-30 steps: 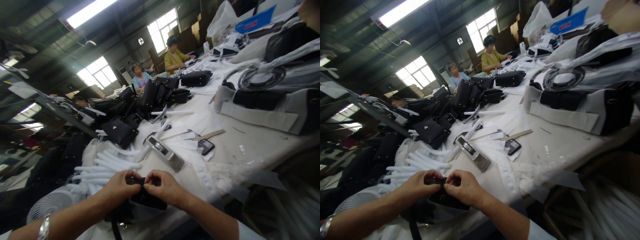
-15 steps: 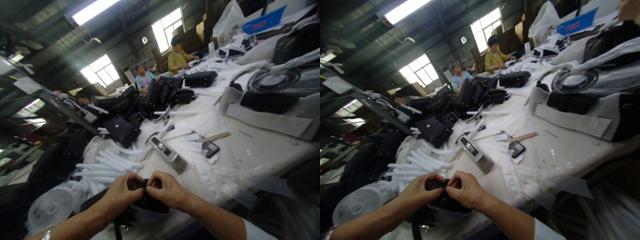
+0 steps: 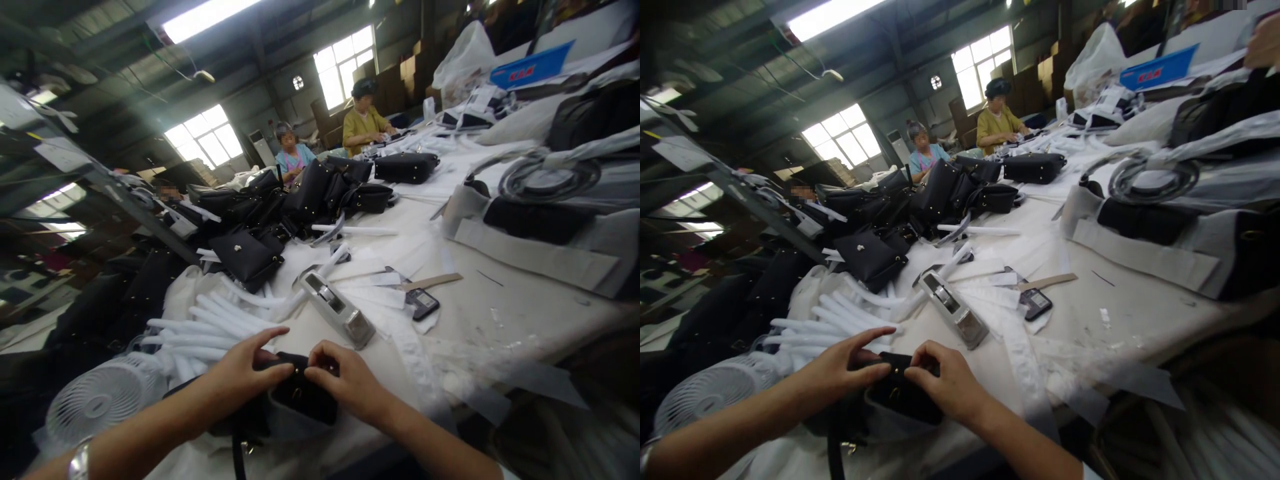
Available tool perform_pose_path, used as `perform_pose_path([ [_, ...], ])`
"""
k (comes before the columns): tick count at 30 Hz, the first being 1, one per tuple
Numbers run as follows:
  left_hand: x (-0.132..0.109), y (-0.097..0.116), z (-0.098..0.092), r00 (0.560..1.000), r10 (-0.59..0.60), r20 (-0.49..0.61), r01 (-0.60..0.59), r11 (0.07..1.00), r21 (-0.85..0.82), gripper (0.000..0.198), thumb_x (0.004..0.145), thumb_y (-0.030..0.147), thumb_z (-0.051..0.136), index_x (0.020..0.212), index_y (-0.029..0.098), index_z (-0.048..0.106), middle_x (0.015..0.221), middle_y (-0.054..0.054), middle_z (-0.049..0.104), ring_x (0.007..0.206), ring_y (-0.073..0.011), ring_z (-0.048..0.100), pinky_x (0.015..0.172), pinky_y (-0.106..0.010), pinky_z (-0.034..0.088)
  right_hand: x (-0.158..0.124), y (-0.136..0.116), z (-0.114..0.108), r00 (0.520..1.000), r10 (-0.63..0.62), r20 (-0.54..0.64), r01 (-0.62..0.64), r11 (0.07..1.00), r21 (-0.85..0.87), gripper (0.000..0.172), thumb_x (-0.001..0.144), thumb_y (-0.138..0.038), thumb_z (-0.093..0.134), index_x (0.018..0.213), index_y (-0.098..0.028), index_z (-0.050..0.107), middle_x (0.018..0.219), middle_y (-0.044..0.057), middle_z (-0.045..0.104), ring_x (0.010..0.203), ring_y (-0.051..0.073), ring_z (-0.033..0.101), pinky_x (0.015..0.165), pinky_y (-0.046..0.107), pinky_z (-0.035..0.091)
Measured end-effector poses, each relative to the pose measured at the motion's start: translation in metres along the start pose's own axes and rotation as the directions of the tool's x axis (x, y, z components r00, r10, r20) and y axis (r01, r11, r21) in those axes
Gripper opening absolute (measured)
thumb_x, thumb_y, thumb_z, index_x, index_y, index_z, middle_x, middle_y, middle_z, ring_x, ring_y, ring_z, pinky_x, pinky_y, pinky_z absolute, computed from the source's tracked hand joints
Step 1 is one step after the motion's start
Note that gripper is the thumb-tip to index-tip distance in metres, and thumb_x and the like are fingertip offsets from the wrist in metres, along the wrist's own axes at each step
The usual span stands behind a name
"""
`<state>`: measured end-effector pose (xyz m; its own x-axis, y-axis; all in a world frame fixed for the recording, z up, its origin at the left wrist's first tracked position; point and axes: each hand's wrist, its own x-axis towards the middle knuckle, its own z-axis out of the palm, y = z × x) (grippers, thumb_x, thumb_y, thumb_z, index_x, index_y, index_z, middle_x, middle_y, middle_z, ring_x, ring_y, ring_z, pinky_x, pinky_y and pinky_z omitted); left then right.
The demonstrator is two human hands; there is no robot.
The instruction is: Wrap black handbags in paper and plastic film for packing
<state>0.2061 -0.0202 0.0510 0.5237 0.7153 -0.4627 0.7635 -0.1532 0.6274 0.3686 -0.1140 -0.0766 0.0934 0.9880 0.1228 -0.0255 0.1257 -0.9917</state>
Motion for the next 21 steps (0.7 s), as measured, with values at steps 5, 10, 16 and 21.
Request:
perform_pose_path([
  [5, -0.036, -0.015, -0.035, 0.989, 0.066, 0.132, -0.047, 0.989, -0.137, 0.069, 0.075, 0.044, 0.075, 0.134, 0.018, 0.049, 0.1, -0.005, 0.072, 0.091, -0.0233, 0.067, 0.078, -0.029, 0.048, -0.009, -0.014, -0.011, 0.995, -0.085, -0.049, 0.072, 0.972, -0.224, 0.017, 0.088, -0.029, 0.06, 0.101, -0.019, 0.066, 0.096, 0.004, 0.069, 0.086, 0.018, 0.063, 0.079, 0.03, 0.048],
  [10, -0.086, -0.042, -0.051, 0.953, 0.109, 0.282, -0.057, 0.981, -0.187, 0.036, 0.081, 0.044, 0.071, 0.107, 0.02, 0.069, 0.096, -0.002, 0.071, 0.09, -0.0205, 0.064, 0.076, -0.024, 0.045, -0.015, -0.037, 0.022, 0.96, -0.249, 0.128, 0.28, 0.854, -0.438, 0.097, 0.063, -0.034, 0.085, 0.147, -0.023, 0.037, 0.144, 0.012, 0.049, 0.129, 0.03, 0.047, 0.11, 0.044, 0.035],
  [16, -0.15, -0.086, -0.062, 0.991, 0.06, 0.12, -0.033, 0.977, -0.211, 0.032, 0.084, 0.051, 0.065, 0.093, 0.021, 0.069, 0.073, 0.003, 0.06, 0.069, -0.0142, 0.055, 0.063, -0.021, 0.04, 0.023, -0.04, 0.017, 0.935, -0.216, 0.281, 0.325, 0.84, -0.435, 0.064, 0.074, -0.015, 0.065, 0.136, -0.02, 0.048, 0.121, 0.01, 0.064, 0.11, 0.026, 0.061, 0.098, 0.041, 0.046],
  [21, -0.189, -0.131, -0.053, 0.99, 0.088, -0.107, -0.109, 0.97, -0.216, 0.041, 0.085, 0.058, 0.058, 0.09, 0.018, 0.063, 0.064, 0.005, 0.052, 0.059, -0.0115, 0.047, 0.054, -0.02, 0.036, 0.026, -0.091, 0.024, 0.891, -0.278, 0.359, 0.44, 0.722, -0.534, 0.083, 0.073, -0.011, 0.062, 0.149, -0.018, 0.031, 0.152, 0.014, 0.037, 0.141, 0.029, 0.033, 0.116, 0.048, 0.024],
])
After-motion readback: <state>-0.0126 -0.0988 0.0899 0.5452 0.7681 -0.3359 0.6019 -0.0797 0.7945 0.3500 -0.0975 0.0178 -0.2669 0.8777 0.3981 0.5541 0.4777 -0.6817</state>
